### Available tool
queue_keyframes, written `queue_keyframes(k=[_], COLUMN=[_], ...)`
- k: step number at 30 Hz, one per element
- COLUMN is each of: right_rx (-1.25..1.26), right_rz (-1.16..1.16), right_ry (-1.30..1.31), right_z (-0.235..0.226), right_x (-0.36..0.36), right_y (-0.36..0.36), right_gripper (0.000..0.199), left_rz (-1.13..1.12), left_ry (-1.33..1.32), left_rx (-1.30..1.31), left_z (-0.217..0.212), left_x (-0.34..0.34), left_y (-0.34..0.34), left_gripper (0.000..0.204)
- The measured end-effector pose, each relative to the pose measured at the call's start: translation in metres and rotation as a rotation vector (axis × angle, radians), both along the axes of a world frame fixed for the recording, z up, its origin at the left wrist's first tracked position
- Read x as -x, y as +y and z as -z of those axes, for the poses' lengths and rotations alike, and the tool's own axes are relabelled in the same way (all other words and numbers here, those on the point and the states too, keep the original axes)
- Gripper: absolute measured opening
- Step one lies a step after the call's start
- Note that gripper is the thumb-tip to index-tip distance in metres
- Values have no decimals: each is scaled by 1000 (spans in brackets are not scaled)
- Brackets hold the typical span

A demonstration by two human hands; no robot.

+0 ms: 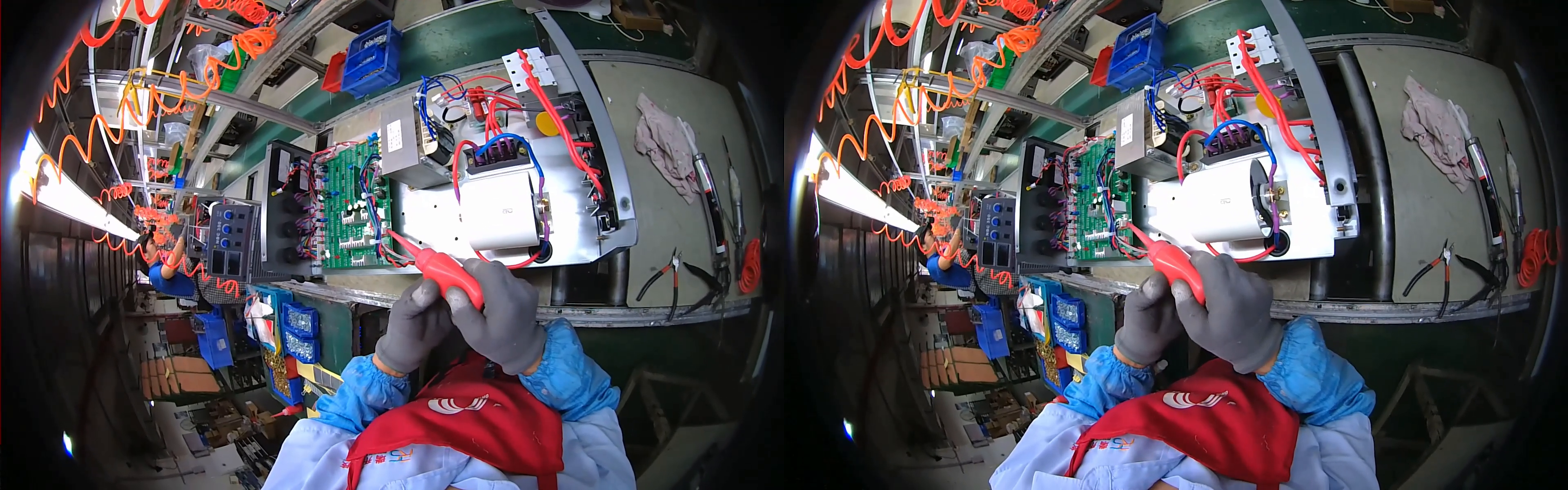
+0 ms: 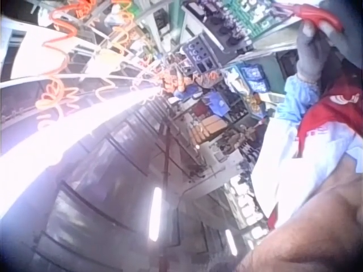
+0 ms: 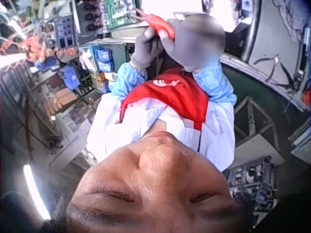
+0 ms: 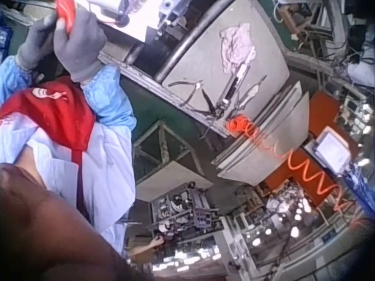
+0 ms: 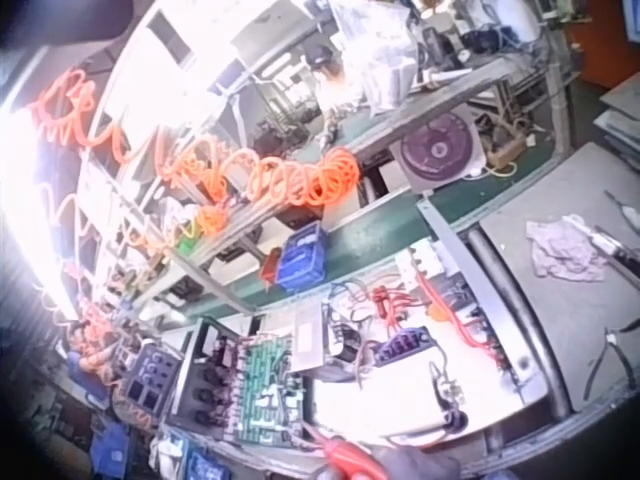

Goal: Assembling components onto a metal chassis, including circuit boards and transformers, using power tools, manual screwdrivers, and applying adhesive.

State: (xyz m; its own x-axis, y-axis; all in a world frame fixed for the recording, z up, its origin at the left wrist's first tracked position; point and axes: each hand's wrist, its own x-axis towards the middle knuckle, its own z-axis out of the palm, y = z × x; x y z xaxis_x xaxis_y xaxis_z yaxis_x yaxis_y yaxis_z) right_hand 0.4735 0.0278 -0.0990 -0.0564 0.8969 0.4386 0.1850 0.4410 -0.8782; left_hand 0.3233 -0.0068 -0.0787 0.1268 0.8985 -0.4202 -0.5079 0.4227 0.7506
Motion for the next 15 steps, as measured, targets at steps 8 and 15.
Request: queue_keyframes(k=[8,15], right_rx=[-28,-24], right_rz=[-3,-44], right_ry=[-26,-72], right_z=[-2,-7], right_x=[4,-1], right_y=[10,12], right_gripper=[30,31], left_rz=[-16,-18], left_ry=[-65,-73], left_rx=[4,8], left_z=[2,-1], left_x=[8,6], left_y=[3,3], left_gripper=[56,58])
